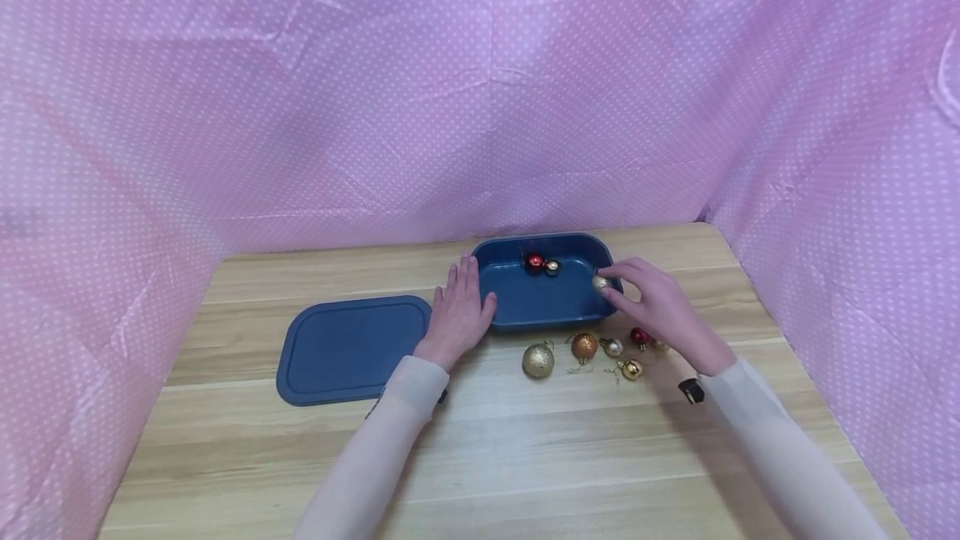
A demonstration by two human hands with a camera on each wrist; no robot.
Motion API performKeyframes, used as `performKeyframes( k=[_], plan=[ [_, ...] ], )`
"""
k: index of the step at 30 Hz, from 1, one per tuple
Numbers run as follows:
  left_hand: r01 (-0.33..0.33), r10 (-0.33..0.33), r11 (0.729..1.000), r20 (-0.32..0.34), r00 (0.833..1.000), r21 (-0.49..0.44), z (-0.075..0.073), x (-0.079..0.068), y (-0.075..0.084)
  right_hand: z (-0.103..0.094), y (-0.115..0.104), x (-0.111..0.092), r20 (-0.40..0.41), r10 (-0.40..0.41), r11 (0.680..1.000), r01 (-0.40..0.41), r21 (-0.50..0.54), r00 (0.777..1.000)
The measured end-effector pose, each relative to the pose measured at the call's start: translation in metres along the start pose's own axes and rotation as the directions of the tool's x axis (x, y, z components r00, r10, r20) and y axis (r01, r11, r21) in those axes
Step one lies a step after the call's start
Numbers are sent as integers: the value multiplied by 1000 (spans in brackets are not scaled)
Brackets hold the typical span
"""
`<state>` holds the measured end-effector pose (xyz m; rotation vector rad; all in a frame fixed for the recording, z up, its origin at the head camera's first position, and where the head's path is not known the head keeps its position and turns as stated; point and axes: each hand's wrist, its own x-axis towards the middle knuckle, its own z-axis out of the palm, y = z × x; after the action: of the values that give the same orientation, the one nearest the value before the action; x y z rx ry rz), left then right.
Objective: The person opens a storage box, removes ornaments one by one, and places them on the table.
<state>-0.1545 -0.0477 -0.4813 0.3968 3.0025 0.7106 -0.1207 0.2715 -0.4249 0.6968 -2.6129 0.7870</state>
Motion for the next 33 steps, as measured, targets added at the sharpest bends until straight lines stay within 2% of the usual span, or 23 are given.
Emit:
performKeyframes(
  k=[20, 33],
  plan=[
    [3, -3, 1000, 17, 1000, -15, -1, 0, -1, -25, -4, -48, -89, 107, 993, -110, -36, 990],
    [0, 0, 1000, 19, 1000, -26, -1, 0, 0, -31, 2, -85, -157, 101, 991, -113, -68, 982]
  ],
)
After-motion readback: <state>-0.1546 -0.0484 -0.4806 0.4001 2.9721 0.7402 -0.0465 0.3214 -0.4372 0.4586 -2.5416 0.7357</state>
